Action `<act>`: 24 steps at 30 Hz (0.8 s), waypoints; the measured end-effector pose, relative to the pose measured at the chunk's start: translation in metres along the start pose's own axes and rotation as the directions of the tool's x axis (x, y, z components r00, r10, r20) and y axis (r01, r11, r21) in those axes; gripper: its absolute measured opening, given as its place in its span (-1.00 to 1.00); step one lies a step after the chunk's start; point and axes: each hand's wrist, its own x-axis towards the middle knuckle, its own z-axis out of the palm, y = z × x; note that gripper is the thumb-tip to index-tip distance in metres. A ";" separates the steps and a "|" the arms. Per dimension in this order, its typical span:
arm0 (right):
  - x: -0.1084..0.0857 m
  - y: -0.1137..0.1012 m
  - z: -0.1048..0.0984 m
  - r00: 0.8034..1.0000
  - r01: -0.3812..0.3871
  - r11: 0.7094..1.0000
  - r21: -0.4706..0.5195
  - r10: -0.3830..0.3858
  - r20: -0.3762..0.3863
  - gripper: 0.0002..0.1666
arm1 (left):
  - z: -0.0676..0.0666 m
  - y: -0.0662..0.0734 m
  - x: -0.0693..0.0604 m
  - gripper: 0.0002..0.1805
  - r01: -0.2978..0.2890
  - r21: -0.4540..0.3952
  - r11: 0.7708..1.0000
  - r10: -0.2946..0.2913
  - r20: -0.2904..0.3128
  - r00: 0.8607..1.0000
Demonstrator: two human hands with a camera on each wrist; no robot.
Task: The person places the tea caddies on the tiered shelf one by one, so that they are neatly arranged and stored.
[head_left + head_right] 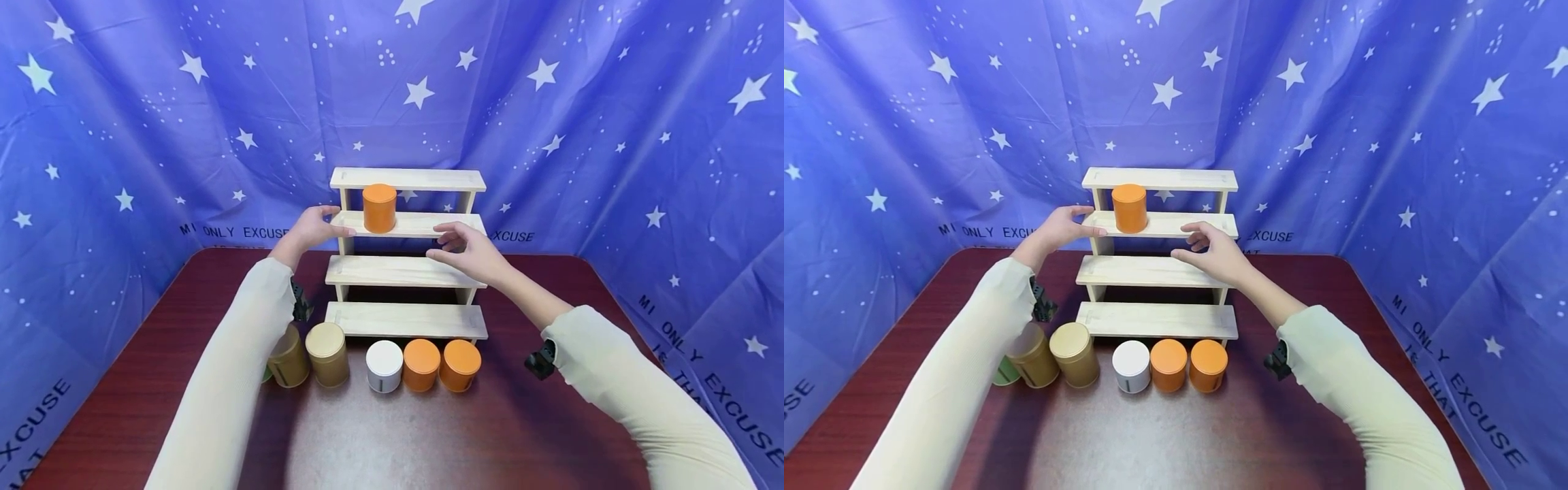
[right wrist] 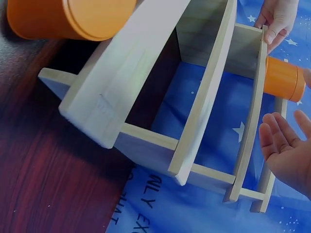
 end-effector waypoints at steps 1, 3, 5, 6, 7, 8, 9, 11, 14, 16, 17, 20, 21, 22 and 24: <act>-0.001 0.001 0.000 1.000 -0.001 1.000 -0.003 0.001 0.001 -0.28 | 0.000 0.000 0.000 -0.13 0.003 0.000 1.000 -0.003 -0.001 1.000; -0.003 0.001 -0.001 1.000 -0.006 1.000 -0.010 0.006 0.004 -0.28 | -0.001 0.000 0.000 -0.12 0.006 0.002 1.000 -0.006 0.001 1.000; -0.006 0.003 -0.002 1.000 -0.014 1.000 -0.014 0.014 0.007 -0.28 | -0.001 0.000 0.000 -0.12 0.009 0.004 1.000 -0.009 0.004 1.000; -0.007 0.003 -0.003 1.000 -0.019 1.000 -0.016 0.019 0.006 -0.28 | -0.001 0.000 0.000 -0.11 0.009 0.005 1.000 -0.009 0.002 1.000; -0.008 0.004 -0.003 1.000 -0.021 1.000 -0.018 0.021 0.005 -0.29 | -0.001 0.000 0.000 -0.11 0.008 0.005 1.000 -0.008 0.002 1.000; -0.009 0.005 -0.003 1.000 -0.022 1.000 -0.022 0.022 0.002 -0.29 | -0.001 0.000 0.000 -0.12 0.006 0.005 1.000 -0.006 0.001 1.000; -0.010 0.006 -0.004 1.000 -0.022 0.999 -0.027 0.022 0.002 -0.30 | 0.000 0.000 0.000 -0.12 0.006 0.006 1.000 -0.006 0.000 1.000; -0.013 0.008 -0.005 1.000 -0.017 0.999 -0.042 0.017 0.001 -0.32 | 0.000 0.000 0.000 -0.12 0.004 0.006 1.000 -0.004 -0.001 1.000; -0.016 0.011 -0.007 1.000 -0.008 0.998 -0.055 0.008 0.011 -0.34 | -0.001 -0.001 0.000 -0.12 0.003 0.000 1.000 -0.003 -0.001 1.000; -0.018 0.013 -0.008 1.000 -0.002 0.998 -0.057 0.003 0.018 -0.35 | -0.001 -0.001 0.000 -0.12 0.002 -0.003 1.000 -0.002 -0.003 1.000; -0.019 0.013 -0.008 1.000 -0.003 0.998 -0.055 0.005 0.021 -0.35 | -0.001 -0.001 0.000 -0.12 0.002 -0.005 1.000 -0.002 -0.002 1.000; -0.025 0.014 -0.008 1.000 -0.007 0.998 -0.064 0.009 0.029 -0.37 | -0.001 -0.001 0.000 -0.12 0.004 -0.009 1.000 -0.004 -0.003 1.000; -0.027 0.015 -0.008 0.999 -0.010 0.998 -0.068 0.012 0.031 -0.38 | -0.001 -0.001 0.001 -0.12 0.004 -0.009 1.000 -0.004 -0.003 1.000; -0.029 0.015 -0.008 0.999 -0.015 0.997 -0.073 0.017 0.034 -0.38 | -0.001 -0.001 0.001 -0.12 0.005 -0.010 1.000 -0.005 -0.003 1.000; -0.034 0.015 -0.007 0.999 -0.016 0.996 -0.088 0.020 0.040 -0.38 | 0.000 -0.001 0.001 -0.11 0.004 -0.010 1.000 -0.004 -0.001 1.000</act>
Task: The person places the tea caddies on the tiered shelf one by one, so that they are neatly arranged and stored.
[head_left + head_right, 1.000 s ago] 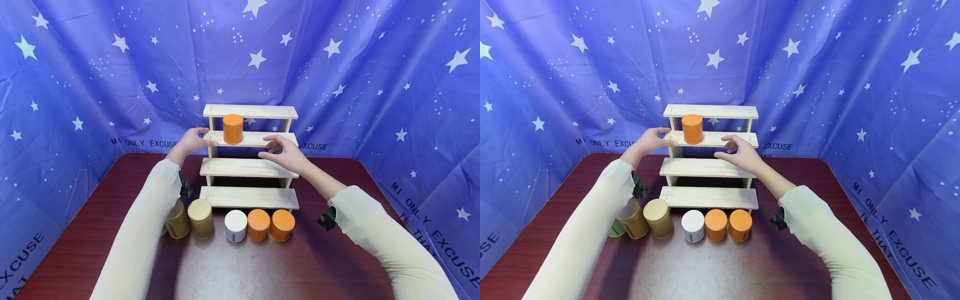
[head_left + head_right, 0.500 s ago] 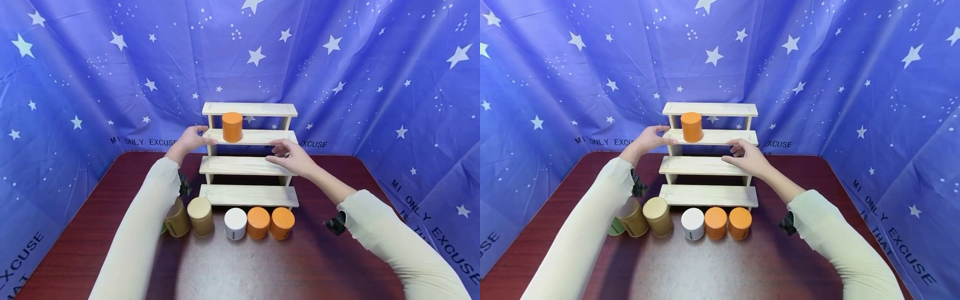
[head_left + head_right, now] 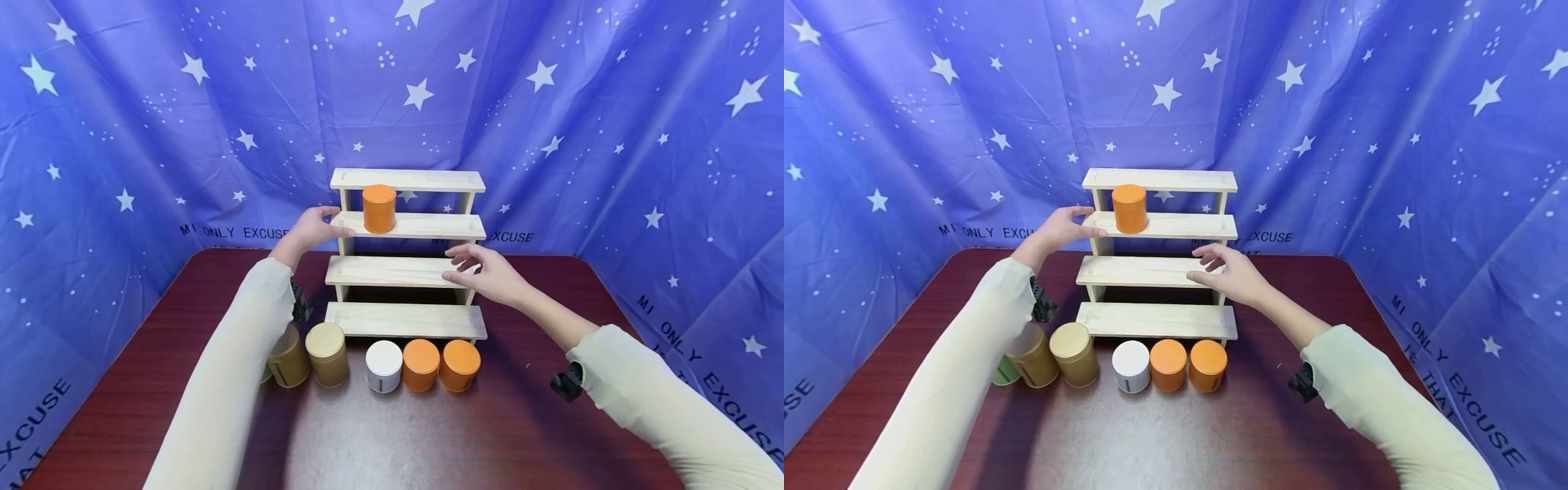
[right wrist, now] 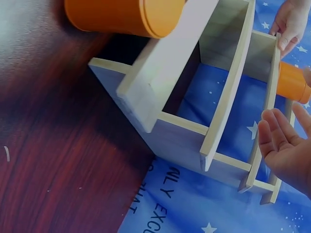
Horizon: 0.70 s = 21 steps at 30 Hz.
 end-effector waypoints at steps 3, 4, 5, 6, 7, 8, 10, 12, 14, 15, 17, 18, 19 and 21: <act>-0.005 0.002 0.002 1.000 0.002 1.000 -0.008 -0.002 0.012 -0.37 | 0.000 -0.001 0.001 -0.11 -0.002 0.003 1.000 0.002 0.001 1.000; -0.006 0.003 0.002 1.000 0.005 1.000 -0.011 -0.005 0.016 -0.36 | 0.000 -0.002 0.001 -0.11 -0.003 0.005 1.000 0.003 0.001 1.000; -0.008 0.003 0.003 1.000 0.009 1.000 -0.012 -0.009 0.020 -0.36 | 0.000 -0.002 0.001 -0.11 -0.003 0.007 1.000 0.003 0.001 1.000; -0.009 0.004 0.003 1.000 0.012 1.000 -0.010 -0.012 0.022 -0.36 | 0.000 -0.003 0.001 -0.11 -0.004 0.009 1.000 0.004 0.000 1.000; -0.010 0.005 0.004 1.000 0.020 1.000 -0.011 -0.019 0.022 -0.37 | 0.000 -0.003 0.001 -0.11 -0.006 0.010 1.000 0.006 -0.001 1.000; -0.011 0.006 0.004 0.999 0.027 1.000 -0.005 -0.027 0.025 -0.37 | 0.000 -0.004 0.001 -0.11 -0.007 0.010 1.000 0.007 -0.002 1.000; -0.014 0.009 0.005 0.999 0.038 0.999 -0.001 -0.038 0.026 -0.39 | 0.000 -0.004 0.001 -0.11 -0.010 0.014 1.000 0.010 -0.003 1.000; -0.018 0.012 0.007 0.998 0.045 0.999 -0.001 -0.045 0.033 -0.41 | 0.000 -0.004 0.001 -0.11 -0.010 0.013 1.000 0.010 -0.002 1.000; -0.022 0.015 0.009 0.998 0.042 0.999 0.000 -0.042 0.047 -0.43 | 0.000 -0.004 0.001 -0.11 -0.007 0.008 1.000 0.007 0.001 1.000; -0.025 0.017 0.010 0.998 0.041 0.999 -0.002 -0.041 0.052 -0.43 | 0.000 -0.004 0.001 -0.11 -0.004 0.006 1.000 0.004 0.002 1.000; -0.030 0.021 0.013 0.997 0.041 0.999 0.003 -0.041 0.067 -0.44 | 0.000 -0.004 0.002 -0.11 0.000 -0.001 1.000 0.000 0.004 1.000; -0.032 0.023 0.014 0.996 0.044 0.999 0.007 -0.044 0.074 -0.45 | 0.000 -0.003 0.002 -0.11 0.000 -0.004 1.000 0.001 0.005 1.000; -0.034 0.025 0.016 0.996 0.041 0.999 0.007 -0.042 0.080 -0.45 | 0.000 -0.003 0.003 -0.11 -0.002 -0.004 1.000 0.002 0.005 1.000; -0.039 0.028 0.018 0.994 0.049 0.999 0.013 -0.050 0.095 -0.46 | 0.000 -0.002 0.003 -0.11 -0.005 0.000 1.000 0.005 0.006 1.000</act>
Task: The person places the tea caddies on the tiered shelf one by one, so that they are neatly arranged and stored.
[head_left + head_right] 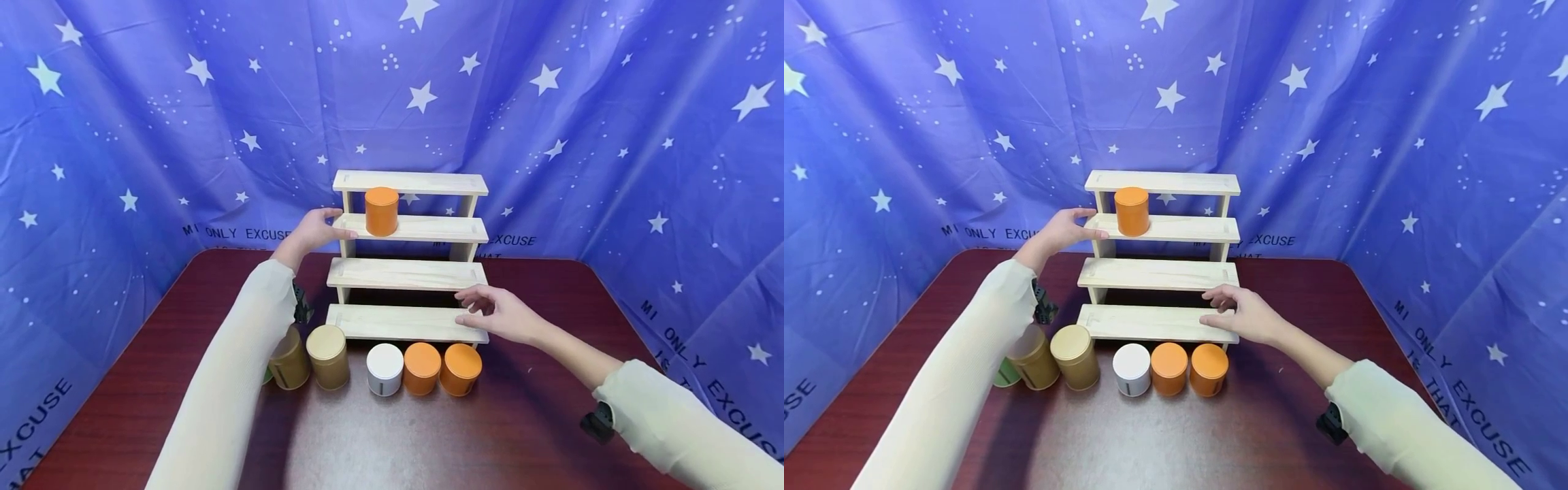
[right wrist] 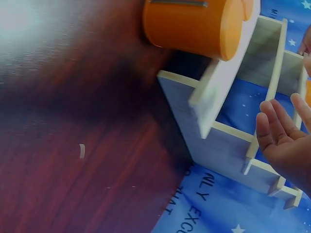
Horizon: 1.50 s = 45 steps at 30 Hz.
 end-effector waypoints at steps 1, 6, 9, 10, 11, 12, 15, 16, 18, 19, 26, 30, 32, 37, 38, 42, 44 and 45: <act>-0.002 0.001 0.002 1.000 0.003 1.000 0.002 -0.003 0.009 -0.47 | 0.000 0.000 0.000 -0.11 -0.003 0.005 1.000 0.003 0.001 1.000; -0.014 0.007 0.009 0.998 0.024 1.000 0.008 -0.025 0.050 -0.48 | 0.000 0.001 0.000 -0.11 -0.004 0.014 1.000 0.003 0.002 1.000; -0.019 0.011 0.012 0.997 0.030 1.000 0.009 -0.030 0.065 -0.48 | 0.000 0.001 0.000 -0.11 -0.001 0.011 1.000 0.001 0.000 1.000; -0.020 0.012 0.013 0.997 0.029 1.000 0.011 -0.029 0.069 -0.48 | 0.000 0.001 0.000 -0.11 -0.001 0.010 1.000 0.001 0.001 1.000; -0.021 0.013 0.014 0.997 0.022 1.000 0.015 -0.023 0.074 -0.48 | 0.000 0.001 0.000 -0.11 -0.001 0.009 1.000 0.001 0.001 1.000; -0.022 0.015 0.015 0.997 0.017 1.000 0.023 -0.018 0.080 -0.47 | -0.001 0.001 0.000 -0.11 -0.002 0.008 1.000 0.002 0.000 1.000; -0.025 0.019 0.018 0.995 0.019 0.999 0.049 -0.024 0.101 -0.46 | -0.001 0.000 0.000 -0.11 -0.007 0.006 1.000 0.007 -0.001 1.000; -0.026 0.020 0.019 0.994 0.019 0.998 0.060 -0.025 0.108 -0.45 | -0.001 0.000 0.000 -0.11 -0.011 0.007 1.000 0.011 0.000 1.000; -0.028 0.022 0.021 0.992 0.019 0.997 0.078 -0.028 0.119 -0.44 | -0.001 0.000 0.001 -0.11 -0.015 0.010 1.000 0.015 -0.002 1.000; -0.029 0.023 0.022 0.992 0.019 0.997 0.078 -0.029 0.125 -0.43 | -0.001 0.000 0.001 -0.12 -0.013 0.010 1.000 0.013 -0.001 1.000; -0.037 0.028 0.025 0.985 -0.011 0.997 0.072 -0.002 0.172 -0.35 | -0.001 0.003 -0.001 -0.12 -0.006 0.021 1.000 0.006 0.004 1.000; -0.040 0.034 0.027 0.980 -0.020 0.994 0.109 -0.002 0.199 -0.28 | -0.001 0.004 -0.002 -0.12 -0.011 0.016 1.000 0.011 0.003 1.000; -0.041 0.037 0.028 0.979 -0.019 0.992 0.124 -0.007 0.206 -0.27 | -0.001 0.004 -0.002 -0.12 -0.012 0.013 1.000 0.011 0.003 1.000; -0.044 0.044 0.034 0.977 -0.001 0.988 0.157 -0.032 0.210 -0.23 | -0.001 0.003 -0.002 -0.11 -0.013 0.012 1.000 0.013 0.001 1.000; -0.045 0.045 0.036 0.978 0.002 0.988 0.153 -0.035 0.208 -0.21 | -0.001 0.003 -0.002 -0.11 -0.013 0.014 1.000 0.012 0.003 1.000; -0.047 0.048 0.042 0.981 0.008 0.992 0.122 -0.031 0.190 -0.16 | -0.001 0.002 -0.001 -0.11 -0.016 0.019 1.000 0.016 0.009 1.000; -0.047 0.048 0.044 0.984 0.010 0.994 0.107 -0.028 0.175 -0.16 | -0.002 0.002 -0.001 -0.11 -0.027 0.029 0.999 0.026 0.010 1.000; -0.047 0.048 0.045 0.985 0.011 0.995 0.104 -0.029 0.169 -0.17 | -0.002 0.003 0.000 -0.11 -0.031 0.031 0.999 0.031 0.010 0.999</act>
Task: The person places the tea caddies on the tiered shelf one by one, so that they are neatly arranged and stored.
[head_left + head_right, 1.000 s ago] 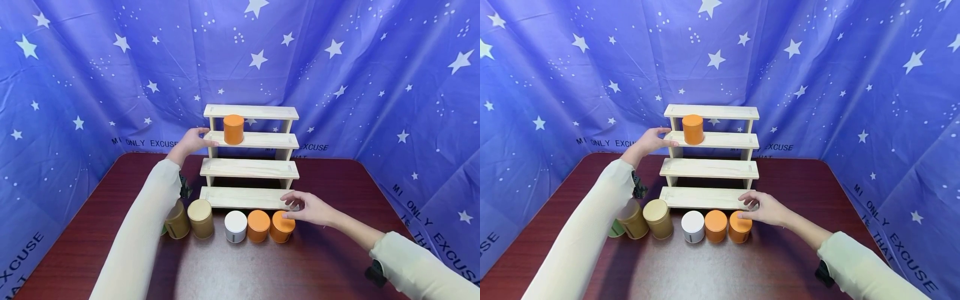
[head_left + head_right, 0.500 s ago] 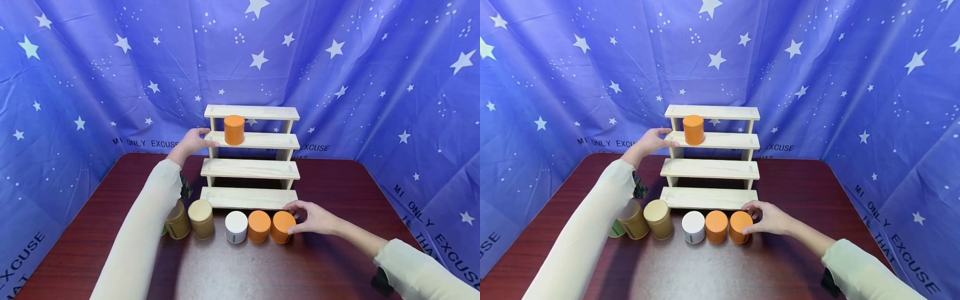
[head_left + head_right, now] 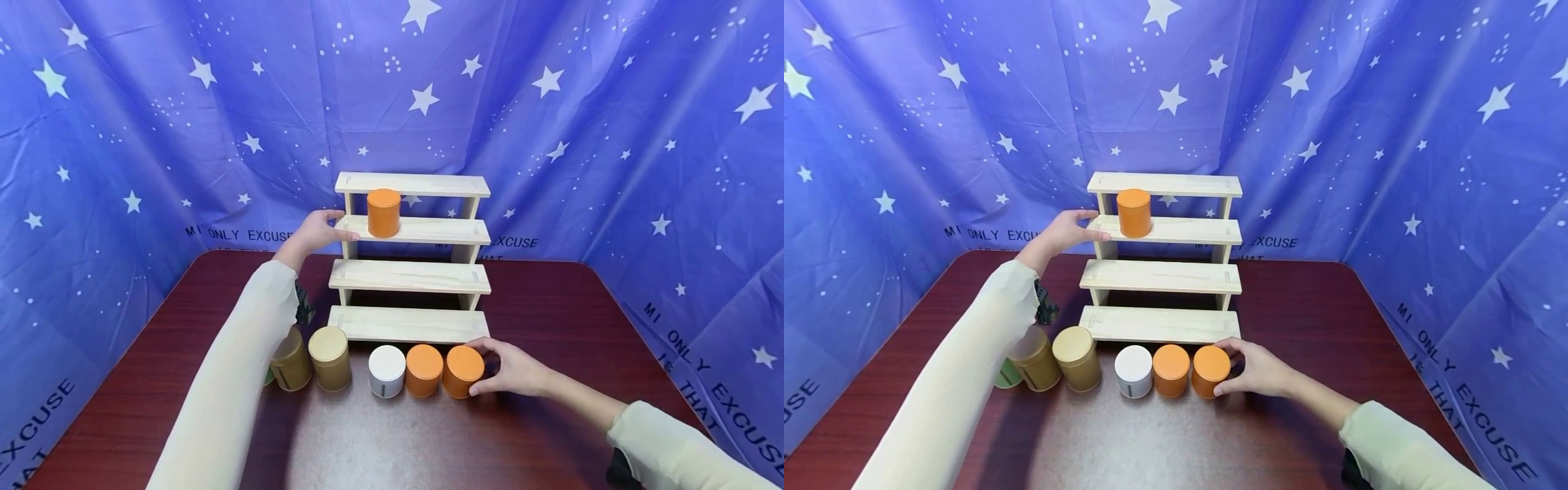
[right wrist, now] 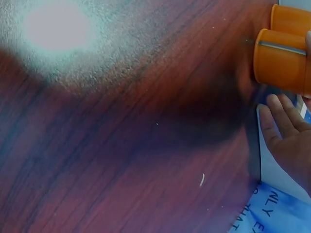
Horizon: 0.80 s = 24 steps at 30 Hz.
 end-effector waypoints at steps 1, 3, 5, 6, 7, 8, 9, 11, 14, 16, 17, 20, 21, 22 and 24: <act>0.000 0.000 0.001 1.000 0.000 1.000 -0.003 0.000 -0.008 -0.17 | 0.000 0.000 0.000 -0.11 -0.002 0.001 1.000 0.002 0.000 1.000; 0.001 0.002 0.003 1.000 0.006 1.000 -0.005 -0.006 -0.014 -0.18 | 0.000 0.000 0.000 -0.12 -0.004 -0.003 1.000 0.004 -0.001 1.000; 0.001 0.003 0.005 1.000 0.004 1.000 0.001 -0.004 -0.015 -0.18 | 0.001 -0.001 0.001 -0.12 -0.002 -0.009 1.000 0.002 -0.005 1.000; 0.001 0.003 0.006 1.000 0.004 1.000 0.004 -0.004 -0.014 -0.17 | 0.001 -0.001 0.001 -0.12 -0.001 -0.012 1.000 0.001 -0.006 1.000; 0.001 0.004 0.007 1.000 0.002 1.000 0.011 -0.002 -0.014 -0.17 | 0.002 -0.001 0.001 -0.12 0.001 -0.014 1.000 -0.001 -0.008 1.000; 0.001 0.004 0.008 1.000 0.001 1.000 0.014 -0.001 -0.013 -0.16 | 0.002 -0.002 0.001 -0.12 0.002 -0.017 1.000 -0.002 -0.008 1.000; 0.001 0.005 0.009 1.000 -0.004 1.000 0.018 0.004 -0.015 -0.16 | 0.002 -0.002 0.001 -0.12 0.002 -0.017 1.000 -0.002 -0.009 1.000; 0.000 0.006 0.010 1.000 -0.007 1.000 0.025 0.007 -0.021 -0.15 | 0.002 -0.002 0.002 -0.12 -0.002 -0.015 1.000 0.002 -0.013 1.000; 0.000 0.008 0.012 0.999 -0.010 1.000 0.028 0.011 -0.033 -0.15 | 0.002 -0.002 0.002 -0.12 -0.003 -0.011 1.000 0.003 -0.013 1.000; -0.001 0.009 0.014 0.999 -0.013 0.999 0.034 0.014 -0.039 -0.15 | 0.002 -0.002 0.002 -0.11 0.002 -0.007 1.000 -0.002 -0.009 1.000; -0.001 0.010 0.015 0.999 -0.015 0.999 0.038 0.017 -0.042 -0.15 | 0.001 -0.002 0.002 -0.11 0.005 -0.007 1.000 -0.005 -0.006 1.000; -0.001 0.011 0.017 0.998 -0.022 0.998 0.057 0.025 -0.051 -0.14 | 0.001 -0.001 0.002 -0.11 0.014 -0.005 1.000 -0.014 -0.001 1.000; -0.001 0.012 0.018 0.998 -0.023 0.998 0.065 0.027 -0.055 -0.14 | 0.001 -0.001 0.002 -0.11 0.017 -0.005 1.000 -0.017 0.001 1.000; -0.001 0.012 0.019 0.998 -0.024 0.997 0.072 0.029 -0.058 -0.13 | 0.001 -0.001 0.001 -0.10 0.018 -0.006 1.000 -0.018 0.000 1.000; -0.002 0.012 0.020 0.997 -0.024 0.996 0.087 0.030 -0.065 -0.13 | 0.001 -0.001 0.000 -0.10 0.017 -0.005 1.000 -0.017 -0.004 1.000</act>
